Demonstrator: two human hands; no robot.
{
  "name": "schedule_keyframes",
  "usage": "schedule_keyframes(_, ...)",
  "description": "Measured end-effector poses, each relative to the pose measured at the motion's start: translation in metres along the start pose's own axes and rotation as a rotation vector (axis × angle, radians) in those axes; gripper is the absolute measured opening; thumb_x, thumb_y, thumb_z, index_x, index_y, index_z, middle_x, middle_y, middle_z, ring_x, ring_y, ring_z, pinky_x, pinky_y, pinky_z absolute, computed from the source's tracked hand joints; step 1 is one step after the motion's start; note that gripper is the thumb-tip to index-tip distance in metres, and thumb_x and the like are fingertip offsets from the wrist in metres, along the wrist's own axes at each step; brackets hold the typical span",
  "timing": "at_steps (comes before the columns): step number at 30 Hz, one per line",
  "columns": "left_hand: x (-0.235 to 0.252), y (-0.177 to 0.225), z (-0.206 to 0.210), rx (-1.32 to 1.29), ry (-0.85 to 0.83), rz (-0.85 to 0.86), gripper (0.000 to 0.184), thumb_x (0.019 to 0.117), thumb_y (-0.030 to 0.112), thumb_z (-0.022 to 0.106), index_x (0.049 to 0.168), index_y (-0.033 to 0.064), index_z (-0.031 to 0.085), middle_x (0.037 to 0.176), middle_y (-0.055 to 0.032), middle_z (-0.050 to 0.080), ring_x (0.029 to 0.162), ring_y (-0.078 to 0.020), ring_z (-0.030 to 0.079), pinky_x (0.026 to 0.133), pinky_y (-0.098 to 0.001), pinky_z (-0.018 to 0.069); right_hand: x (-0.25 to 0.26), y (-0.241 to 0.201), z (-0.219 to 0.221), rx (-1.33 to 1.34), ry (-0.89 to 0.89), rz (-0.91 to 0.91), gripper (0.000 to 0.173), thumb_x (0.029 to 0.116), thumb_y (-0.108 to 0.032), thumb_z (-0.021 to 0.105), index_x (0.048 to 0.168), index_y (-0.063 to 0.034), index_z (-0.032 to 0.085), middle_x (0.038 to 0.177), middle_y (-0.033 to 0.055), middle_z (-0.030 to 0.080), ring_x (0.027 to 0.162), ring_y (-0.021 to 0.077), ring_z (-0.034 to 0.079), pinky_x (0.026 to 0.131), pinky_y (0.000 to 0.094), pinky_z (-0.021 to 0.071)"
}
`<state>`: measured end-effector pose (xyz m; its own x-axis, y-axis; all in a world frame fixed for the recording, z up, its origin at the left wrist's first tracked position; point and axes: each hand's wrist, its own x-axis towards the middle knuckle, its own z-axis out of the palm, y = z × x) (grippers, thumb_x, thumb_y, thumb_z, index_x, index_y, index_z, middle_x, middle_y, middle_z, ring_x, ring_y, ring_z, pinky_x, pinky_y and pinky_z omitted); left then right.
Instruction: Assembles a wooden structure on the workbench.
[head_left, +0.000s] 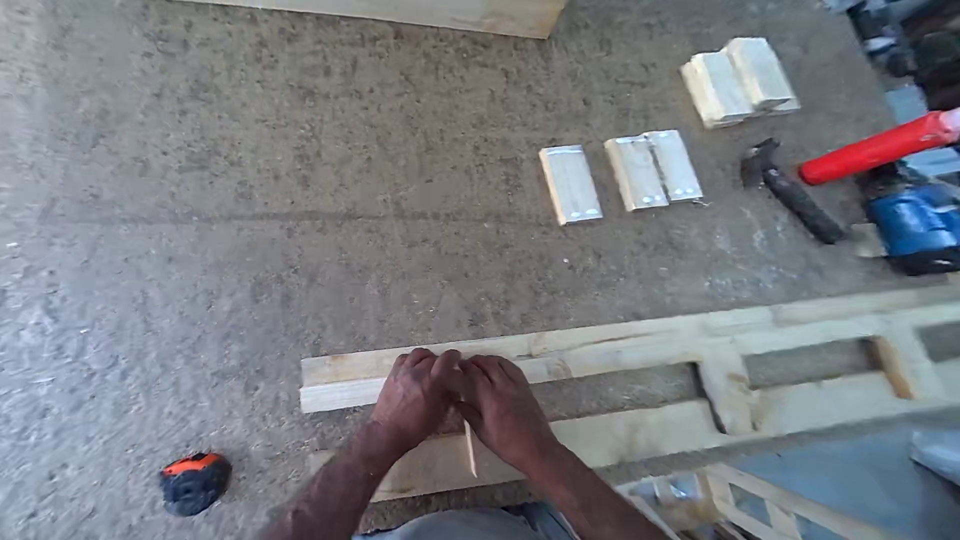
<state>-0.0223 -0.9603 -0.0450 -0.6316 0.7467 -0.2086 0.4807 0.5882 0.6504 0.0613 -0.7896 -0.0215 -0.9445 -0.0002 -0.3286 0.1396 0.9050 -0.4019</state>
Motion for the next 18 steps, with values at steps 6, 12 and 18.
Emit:
schedule_keyframes(6, -0.076, -0.029, -0.046, -0.049, 0.435, -0.464, 0.027, 0.0998, 0.025, 0.063, 0.119, 0.0108, 0.074, 0.123, -0.0078, 0.072, 0.124, -0.026, 0.063, 0.108, -0.0478, 0.049, 0.026, -0.011, -0.003, -0.01, -0.168, 0.052, 0.041, 0.0913, -0.028, 0.073, 0.126, -0.0072, 0.069, 0.131, 0.0183, 0.064, 0.13, 0.0403, 0.055, 0.112, 0.0588, 0.0405)
schedule_keyframes(12, -0.133, -0.077, -0.054, -0.295, 0.483, -0.898, 0.034, 0.1002, 0.03, 0.065, 0.125, 0.0079, 0.07, 0.114, -0.008, 0.073, 0.102, -0.0193, 0.071, 0.094, -0.042, 0.0586, 0.019, -0.006, 0.009, -0.015, -0.056, 0.064, 0.04, 0.0887, -0.026, 0.074, 0.124, -0.0083, 0.07, 0.13, 0.017, 0.065, 0.129, 0.0384, 0.056, 0.111, 0.0554, 0.0428)
schedule_keyframes(18, -0.123, -0.068, -0.026, -0.446, 0.645, -0.887, 0.024, 0.0994, 0.023, 0.066, 0.115, 0.007, 0.075, 0.105, -0.0047, 0.075, 0.096, -0.0122, 0.072, 0.091, -0.0356, 0.059, 0.025, -0.023, -0.007, -0.066, -0.19, 0.172, 0.04, 0.0925, -0.024, 0.069, 0.129, -0.0064, 0.067, 0.133, 0.0189, 0.062, 0.132, 0.0392, 0.052, 0.116, 0.0595, 0.0339)
